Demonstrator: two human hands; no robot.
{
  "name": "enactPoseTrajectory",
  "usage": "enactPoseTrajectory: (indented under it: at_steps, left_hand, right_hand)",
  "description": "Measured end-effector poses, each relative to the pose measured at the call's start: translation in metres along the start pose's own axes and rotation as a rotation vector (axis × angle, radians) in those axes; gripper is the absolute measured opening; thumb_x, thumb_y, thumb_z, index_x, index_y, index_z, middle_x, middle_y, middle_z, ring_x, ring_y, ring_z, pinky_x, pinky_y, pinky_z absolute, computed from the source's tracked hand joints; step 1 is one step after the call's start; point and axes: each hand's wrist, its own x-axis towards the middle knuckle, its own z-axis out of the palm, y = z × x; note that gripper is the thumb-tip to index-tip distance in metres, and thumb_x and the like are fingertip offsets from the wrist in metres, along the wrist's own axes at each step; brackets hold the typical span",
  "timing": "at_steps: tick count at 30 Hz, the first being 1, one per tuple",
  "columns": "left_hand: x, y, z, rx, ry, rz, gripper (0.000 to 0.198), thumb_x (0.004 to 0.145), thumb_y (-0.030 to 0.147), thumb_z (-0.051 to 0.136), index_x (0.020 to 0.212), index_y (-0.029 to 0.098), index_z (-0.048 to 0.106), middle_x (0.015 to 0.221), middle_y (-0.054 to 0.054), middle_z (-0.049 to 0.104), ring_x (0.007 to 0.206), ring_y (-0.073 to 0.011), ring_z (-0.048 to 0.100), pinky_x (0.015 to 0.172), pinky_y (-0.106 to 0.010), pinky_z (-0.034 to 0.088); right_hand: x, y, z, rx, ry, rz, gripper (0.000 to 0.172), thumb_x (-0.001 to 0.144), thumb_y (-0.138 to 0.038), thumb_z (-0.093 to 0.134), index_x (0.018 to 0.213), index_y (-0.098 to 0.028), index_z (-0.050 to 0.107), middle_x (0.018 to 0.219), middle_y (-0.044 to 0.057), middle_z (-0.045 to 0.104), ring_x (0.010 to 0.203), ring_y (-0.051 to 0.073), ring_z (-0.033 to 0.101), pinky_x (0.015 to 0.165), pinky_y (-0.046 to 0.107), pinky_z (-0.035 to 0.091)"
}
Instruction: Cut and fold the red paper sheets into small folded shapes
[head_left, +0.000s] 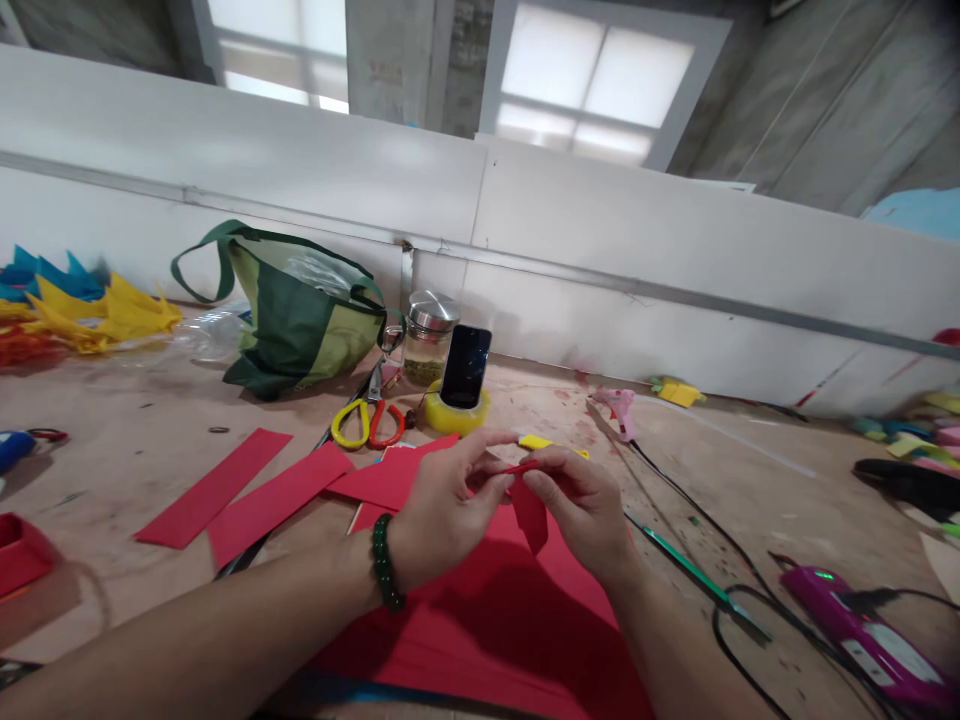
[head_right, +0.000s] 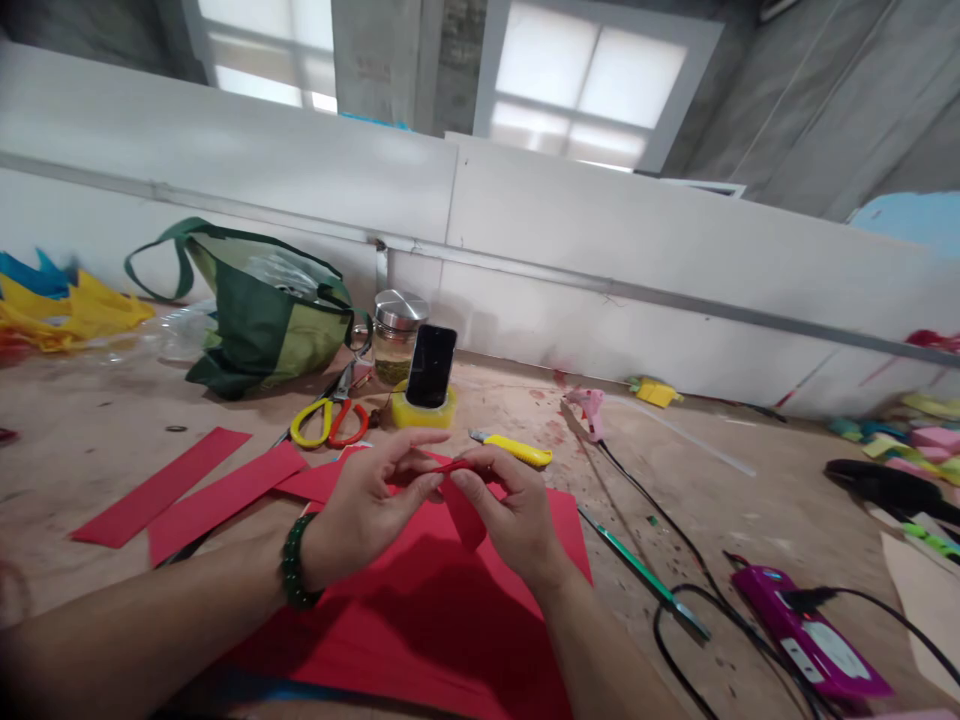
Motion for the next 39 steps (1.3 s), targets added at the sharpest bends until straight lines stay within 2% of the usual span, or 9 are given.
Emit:
enactPoseTrajectory:
  at_steps: [7,11,14,19,24,29,34,36,39]
  left_hand:
    - [-0.003,-0.005,-0.003,0.238,-0.032,0.165,0.051,0.084,0.009,0.053,0.134,0.021,0.048,0.078,0.001,0.068,0.068,-0.0115,0.060,0.061,-0.020,0.046]
    - [-0.005,-0.003,-0.004,0.235,-0.084,0.191,0.053,0.086,0.011,0.050,0.138,0.022,0.048,0.075,0.002,0.065,0.063,-0.0112,0.055,0.062,-0.022,0.045]
    - [-0.005,0.001,-0.006,0.164,-0.120,0.191,0.049,0.088,0.012,0.046,0.134,0.024,0.053,0.083,-0.001,0.066,0.069,-0.0121,0.056,0.069,-0.024,0.046]
    - [0.000,0.003,-0.003,0.067,-0.134,0.024,0.051,0.089,0.016,0.047,0.139,0.024,0.046,0.069,0.004,0.053,0.063,-0.0111,0.048,0.063,-0.023,0.041]
    - [0.008,-0.006,0.000,-0.099,-0.097,-0.222,0.047,0.086,0.023,0.053,0.130,0.009,0.045,0.061,0.007,0.043,0.056,-0.0097,0.041,0.053,-0.021,0.035]
    - [0.009,-0.010,-0.002,-0.068,-0.198,-0.213,0.065,0.080,0.013,0.053,0.142,0.011,0.032,0.062,0.009,0.043,0.056,-0.0096,0.039,0.055,-0.022,0.032]
    - [0.011,-0.009,-0.004,-0.294,-0.286,-0.277,0.078,0.077,0.016,0.053,0.149,0.013,0.022,0.065,0.008,0.041,0.057,-0.0089,0.034,0.055,-0.022,0.028]
    - [0.014,-0.010,-0.005,-0.415,-0.287,-0.353,0.086,0.074,0.015,0.056,0.150,0.015,0.017,0.063,0.009,0.040,0.055,-0.0083,0.033,0.055,-0.022,0.028]
    - [0.018,-0.011,-0.006,-0.603,-0.201,-0.469,0.089,0.066,0.011,0.059,0.148,0.018,0.024,0.062,0.010,0.042,0.054,-0.0074,0.036,0.055,-0.020,0.030]
  right_hand:
    - [0.000,-0.002,-0.002,0.028,-0.085,-0.001,0.009,0.087,-0.026,0.064,0.080,-0.022,0.067,0.073,0.001,0.065,0.068,0.015,0.059,0.063,0.027,0.048]
    - [0.000,-0.001,-0.004,0.080,-0.095,0.030,0.014,0.085,-0.028,0.066,0.073,-0.021,0.066,0.067,-0.001,0.061,0.065,0.014,0.053,0.062,0.027,0.044]
    - [0.000,-0.001,-0.003,0.102,-0.165,0.063,0.016,0.086,-0.030,0.064,0.074,-0.020,0.066,0.068,-0.001,0.059,0.065,0.014,0.052,0.062,0.027,0.043]
    - [0.001,-0.004,0.001,0.174,-0.139,0.160,0.022,0.083,-0.037,0.067,0.069,-0.019,0.063,0.060,-0.003,0.051,0.055,0.011,0.044,0.052,0.024,0.037]
    - [0.002,0.002,0.012,0.186,-0.016,0.275,0.028,0.082,-0.043,0.065,0.068,-0.020,0.060,0.058,-0.003,0.049,0.052,0.011,0.042,0.049,0.023,0.036]
    - [0.004,0.010,0.015,0.174,-0.069,0.282,0.027,0.080,-0.043,0.066,0.068,-0.019,0.060,0.065,-0.002,0.056,0.061,0.013,0.049,0.059,0.025,0.042]
    - [0.001,0.009,0.015,0.129,-0.082,0.286,0.031,0.080,-0.045,0.064,0.065,-0.019,0.060,0.063,-0.002,0.055,0.061,0.013,0.048,0.058,0.024,0.042]
    - [0.001,0.010,0.016,0.102,-0.068,0.297,0.035,0.087,-0.048,0.053,0.072,-0.019,0.063,0.066,0.000,0.056,0.062,0.013,0.050,0.057,0.025,0.043]
    - [0.013,0.019,0.012,0.033,-0.072,0.334,0.047,0.093,-0.050,0.035,0.107,-0.016,0.066,0.066,0.001,0.059,0.055,0.014,0.053,0.049,0.026,0.043]
